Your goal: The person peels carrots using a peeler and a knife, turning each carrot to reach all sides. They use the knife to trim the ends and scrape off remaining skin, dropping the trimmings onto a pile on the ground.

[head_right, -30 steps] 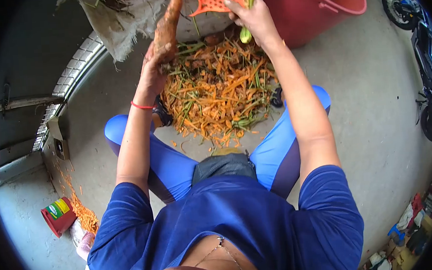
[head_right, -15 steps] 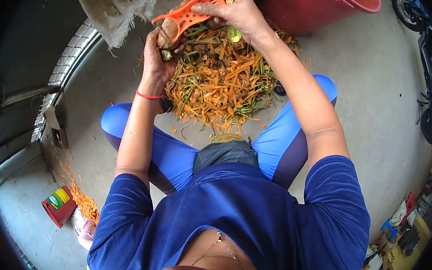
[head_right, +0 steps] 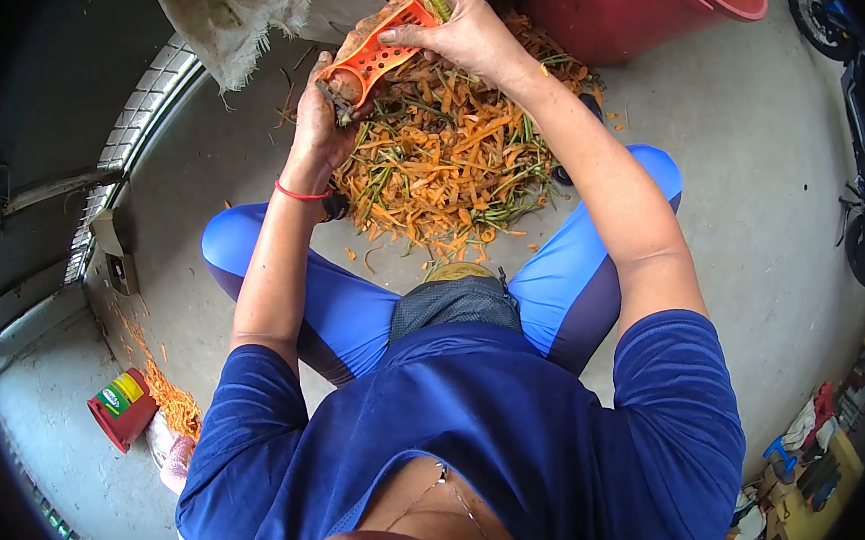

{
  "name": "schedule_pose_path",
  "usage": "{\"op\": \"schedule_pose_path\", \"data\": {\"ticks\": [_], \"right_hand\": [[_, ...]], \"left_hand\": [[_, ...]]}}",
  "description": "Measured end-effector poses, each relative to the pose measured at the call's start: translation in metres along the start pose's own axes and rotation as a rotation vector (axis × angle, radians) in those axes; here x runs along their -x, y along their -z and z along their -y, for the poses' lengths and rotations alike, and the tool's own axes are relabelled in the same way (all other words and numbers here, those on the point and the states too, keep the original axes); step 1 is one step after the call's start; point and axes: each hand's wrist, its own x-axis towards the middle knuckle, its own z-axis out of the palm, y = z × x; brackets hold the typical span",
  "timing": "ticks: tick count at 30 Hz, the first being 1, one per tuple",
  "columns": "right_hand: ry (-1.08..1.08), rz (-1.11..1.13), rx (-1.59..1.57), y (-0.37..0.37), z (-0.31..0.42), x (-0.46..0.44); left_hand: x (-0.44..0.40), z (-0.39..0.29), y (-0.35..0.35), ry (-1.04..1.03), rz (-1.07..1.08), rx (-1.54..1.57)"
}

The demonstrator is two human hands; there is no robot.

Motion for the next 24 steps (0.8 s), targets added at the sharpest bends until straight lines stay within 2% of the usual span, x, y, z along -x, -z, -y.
{"op": "schedule_pose_path", "data": {"ticks": [1,4,5,8,9,10,12,13,15,18,20,21,24], "right_hand": [[-0.036,0.014,0.019,0.004,0.001,0.000],[-0.134,0.024,-0.051,0.020,0.007,0.004],[-0.123,-0.008,-0.031,0.033,0.001,0.002],[-0.116,-0.230,0.036,0.089,-0.022,-0.008],[-0.088,-0.316,0.145,0.119,-0.041,-0.015],[-0.057,-0.399,0.254,0.146,-0.056,-0.019],[-0.137,-0.502,0.245,0.172,-0.062,-0.017],[-0.112,-0.479,0.072,0.172,-0.057,-0.016],[-0.024,-0.435,-0.055,0.144,-0.040,-0.018],[0.016,-0.299,-0.249,0.058,0.024,-0.008],[0.004,-0.141,-0.283,0.050,0.001,-0.012],[0.008,-0.149,-0.276,0.049,-0.002,-0.013],[0.014,-0.166,-0.215,0.039,0.005,-0.009]], "left_hand": [[0.007,-0.003,-0.009,0.013,-0.078,0.019],[0.005,0.003,0.001,0.000,-0.011,0.021],[0.004,-0.002,0.011,0.061,0.147,-0.025],[0.010,-0.005,0.017,0.045,0.200,-0.058],[0.018,-0.009,0.008,0.044,0.065,-0.093],[0.021,-0.011,0.009,0.048,0.054,-0.066],[0.023,-0.017,0.015,0.050,0.032,-0.009],[0.022,-0.017,0.013,0.023,0.026,-0.020],[0.022,-0.013,0.007,-0.027,-0.001,-0.028],[0.013,-0.004,0.019,-0.017,0.053,0.025],[0.012,-0.006,0.022,0.045,0.154,0.136],[0.007,-0.005,0.025,0.042,0.196,0.210],[0.010,-0.011,0.015,-0.051,0.212,0.136]]}}
